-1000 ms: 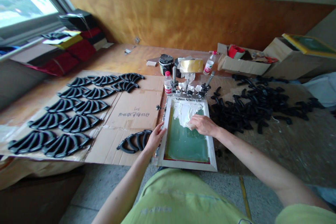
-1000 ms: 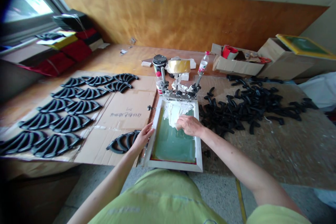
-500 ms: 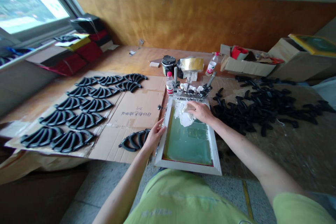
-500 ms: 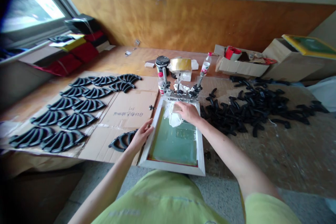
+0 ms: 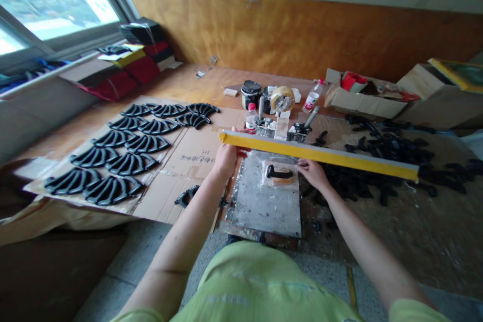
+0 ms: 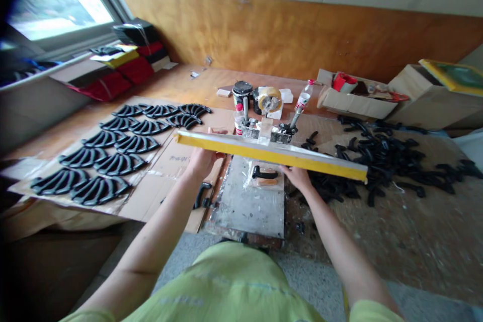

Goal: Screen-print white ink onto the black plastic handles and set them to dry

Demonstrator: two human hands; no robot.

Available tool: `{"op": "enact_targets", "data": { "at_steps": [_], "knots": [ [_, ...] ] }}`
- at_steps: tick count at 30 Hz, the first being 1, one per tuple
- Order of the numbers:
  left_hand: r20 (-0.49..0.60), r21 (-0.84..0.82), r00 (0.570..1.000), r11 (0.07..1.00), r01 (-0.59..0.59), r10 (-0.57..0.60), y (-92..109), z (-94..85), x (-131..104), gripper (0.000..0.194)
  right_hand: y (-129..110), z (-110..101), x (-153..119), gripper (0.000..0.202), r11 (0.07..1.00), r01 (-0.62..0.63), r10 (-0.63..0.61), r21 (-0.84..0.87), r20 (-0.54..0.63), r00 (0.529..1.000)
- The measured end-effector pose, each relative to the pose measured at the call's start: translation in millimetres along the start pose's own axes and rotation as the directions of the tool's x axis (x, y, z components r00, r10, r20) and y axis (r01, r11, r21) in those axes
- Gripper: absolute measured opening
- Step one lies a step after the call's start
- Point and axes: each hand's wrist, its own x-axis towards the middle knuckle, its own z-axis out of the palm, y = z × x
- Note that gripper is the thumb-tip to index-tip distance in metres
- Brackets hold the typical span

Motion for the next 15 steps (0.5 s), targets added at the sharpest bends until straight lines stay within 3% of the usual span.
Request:
{"op": "enact_targets", "data": {
  "at_steps": [2,4,6,9,10,12,15],
  "knots": [
    [-0.034,0.004,0.999,1.000,0.004,-0.004,-9.5,-2.0,-6.6,0.052,-14.9,20.7,-16.5,0.027,0.991,0.120,-0.110,-0.058,0.142,0.984],
    [-0.038,0.020,0.997,0.998,0.067,-0.067,-27.7,-7.1,-25.4,0.056,-33.1,28.3,-26.1,0.019,0.980,0.183,-0.164,-0.082,0.198,0.966],
    [0.037,0.069,0.973,0.972,0.224,-0.227,-49.4,-11.3,-52.3,0.062,-55.5,29.5,-33.7,0.013,0.980,0.194,-0.185,-0.046,0.153,0.971],
    [0.136,0.086,0.885,0.896,0.436,-0.444,-78.8,-14.6,-90.8,0.071,-103.6,41.3,-51.7,0.014,0.957,0.286,-0.289,0.050,0.095,0.953],
    [0.103,0.048,0.883,0.889,0.455,-0.458,-86.6,-18.0,-99.7,0.071,-122.7,50.5,-59.8,0.015,0.937,0.343,-0.349,0.073,0.109,0.931],
    [-0.062,-0.026,0.902,0.904,0.427,-0.428,-99.1,-35.3,-110.7,0.068,-160.3,75.5,-75.7,0.019,0.882,0.454,-0.471,0.127,0.179,0.864],
    [-0.340,0.005,0.865,0.919,0.395,-0.370,-112.7,-94.3,-120.2,0.065,-201.8,121.5,-86.0,0.028,0.823,0.522,-0.567,0.224,0.276,0.776]
  ]
}}
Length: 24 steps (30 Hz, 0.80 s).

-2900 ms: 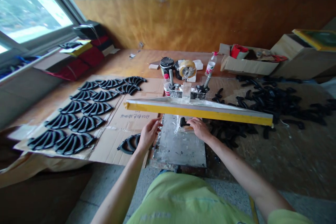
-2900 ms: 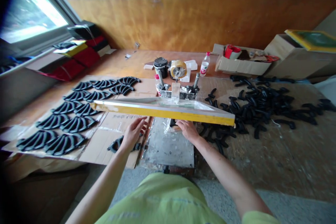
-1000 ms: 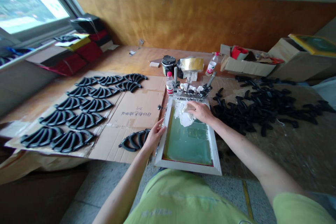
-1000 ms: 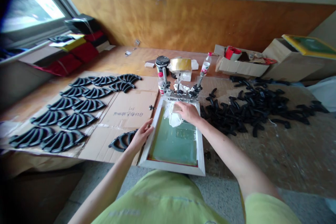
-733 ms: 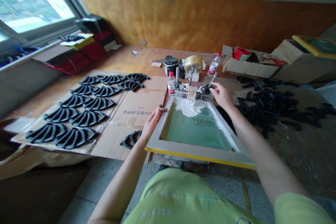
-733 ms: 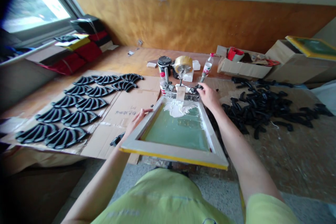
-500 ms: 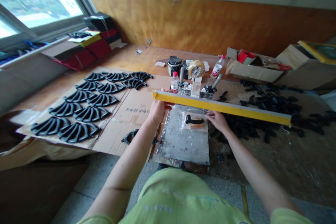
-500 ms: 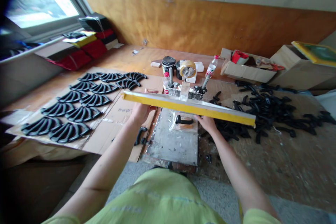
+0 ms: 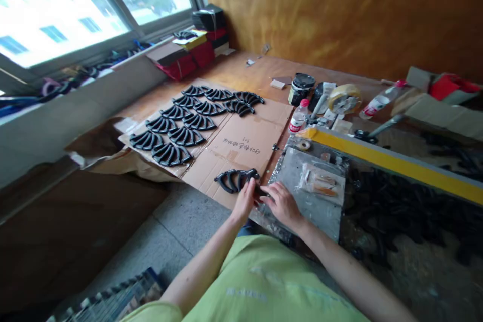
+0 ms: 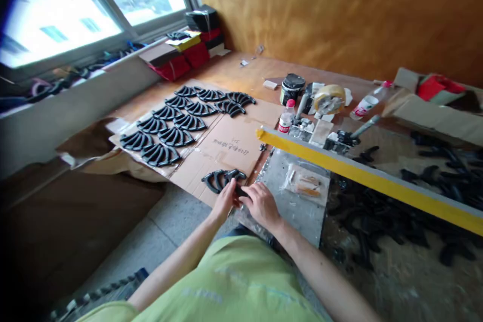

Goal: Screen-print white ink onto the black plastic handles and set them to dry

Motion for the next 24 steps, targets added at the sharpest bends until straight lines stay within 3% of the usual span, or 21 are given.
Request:
{"op": "enact_targets", "data": {
  "at_steps": [3,5,8,12,19,24],
  "knots": [
    [-0.217,0.133,0.976,0.989,0.061,-0.031,-18.9,-76.0,22.1,0.068,1.7,39.8,31.2,0.031,0.999,-0.039,0.041,-0.017,0.105,0.994],
    [-0.300,0.275,0.952,0.950,0.150,-0.063,-33.4,-118.8,34.7,0.072,10.5,60.6,50.2,0.032,0.990,-0.102,0.120,-0.094,0.213,0.970],
    [-0.299,0.442,0.949,0.867,0.229,-0.098,-51.1,-155.5,48.3,0.075,20.5,83.9,70.4,0.036,0.959,-0.192,0.258,-0.208,0.364,0.895],
    [-0.253,0.567,0.960,0.786,0.245,-0.117,-56.7,-169.4,58.2,0.075,22.5,101.4,78.7,0.038,0.931,-0.267,0.351,-0.250,0.407,0.843],
    [-0.235,0.708,0.963,0.657,0.261,-0.129,-48.7,-176.2,59.8,0.066,13.4,113.1,81.5,0.038,0.930,-0.269,0.353,-0.249,0.413,0.839],
    [-0.241,0.734,0.967,0.638,0.233,-0.076,-43.6,-170.2,73.7,0.052,11.0,116.9,90.8,0.038,0.934,-0.274,0.348,-0.231,0.409,0.843]
  ]
}}
